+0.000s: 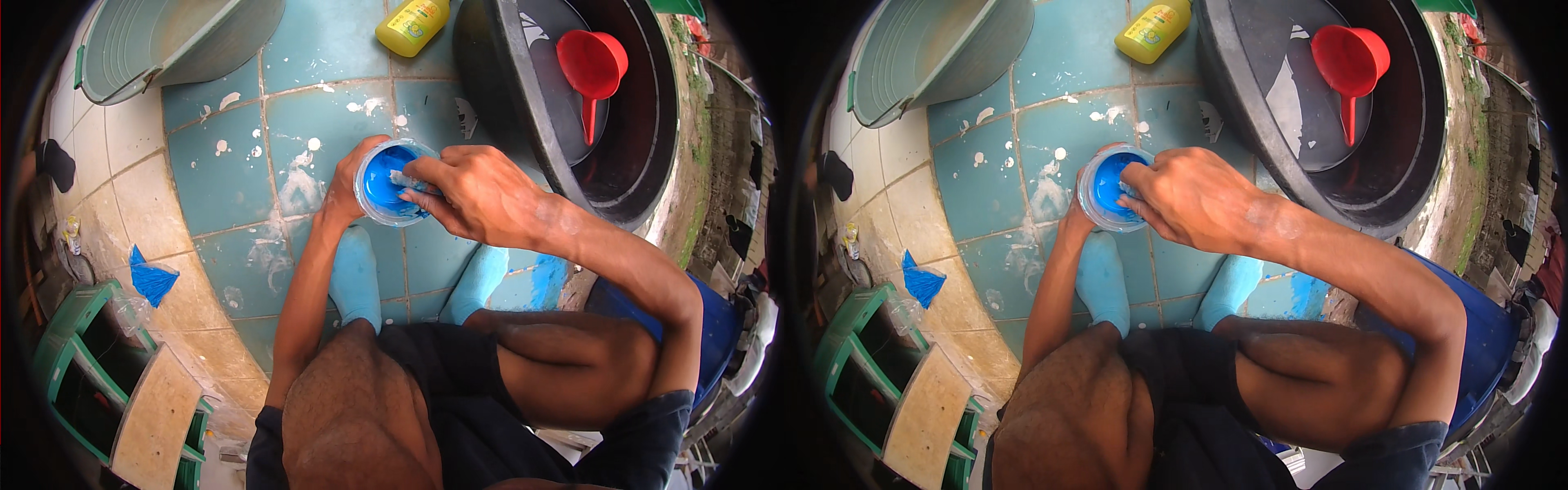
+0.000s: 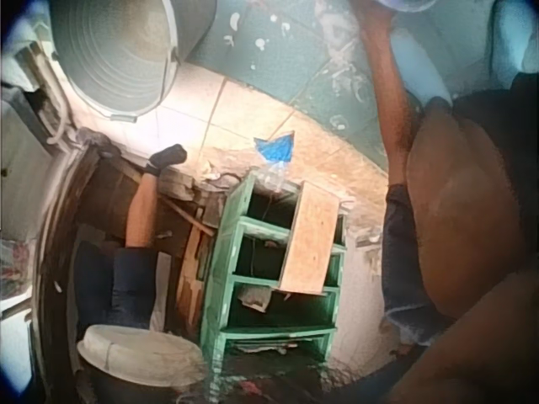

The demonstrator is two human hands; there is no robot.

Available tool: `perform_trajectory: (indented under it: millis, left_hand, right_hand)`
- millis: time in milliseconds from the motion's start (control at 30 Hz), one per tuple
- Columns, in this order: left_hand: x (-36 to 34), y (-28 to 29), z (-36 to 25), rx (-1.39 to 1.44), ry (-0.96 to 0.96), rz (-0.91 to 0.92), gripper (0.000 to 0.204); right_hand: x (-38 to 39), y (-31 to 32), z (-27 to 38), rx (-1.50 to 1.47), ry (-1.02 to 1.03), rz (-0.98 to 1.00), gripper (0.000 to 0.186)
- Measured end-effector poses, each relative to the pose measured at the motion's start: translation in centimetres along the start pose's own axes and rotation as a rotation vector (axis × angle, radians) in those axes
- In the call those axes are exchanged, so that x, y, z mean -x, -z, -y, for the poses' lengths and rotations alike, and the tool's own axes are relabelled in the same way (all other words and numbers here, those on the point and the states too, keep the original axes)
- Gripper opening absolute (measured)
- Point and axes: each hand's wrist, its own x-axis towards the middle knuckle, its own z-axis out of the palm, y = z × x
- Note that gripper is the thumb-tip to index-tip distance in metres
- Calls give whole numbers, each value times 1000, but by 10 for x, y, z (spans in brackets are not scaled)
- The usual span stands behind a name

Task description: Mix blue pigment with white paint in a plastic cup using a brush.

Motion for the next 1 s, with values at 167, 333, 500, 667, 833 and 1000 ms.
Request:
perform_trajectory:
  millis: [167, 333, 500, 667, 833, 1000]
  left_hand:
    - [-9, 8, -10, -67, -47, 101, 80]
    - [-12, 16, -14, -194, -139, 137, 84]
    - [0, 7, -26, -229, -43, -43, 111]
    - [29, -30, -29, -113, -144, -305, 125]
    - [27, -59, -19, -103, -99, -385, 118]
    - [16, -59, -10, -244, -234, -415, 98]
  right_hand:
    - [1, 16, 0, 3, 67, 80, 11]
    - [1, 40, 11, 34, 69, 113, 15]
    - [7, 43, 20, 94, 141, 86, 14]
    - [8, 19, 11, 285, 340, -8, 10]
    - [3, 7, 6, 475, 373, 147, 29]
    - [-12, 4, 7, 384, 214, 112, 24]
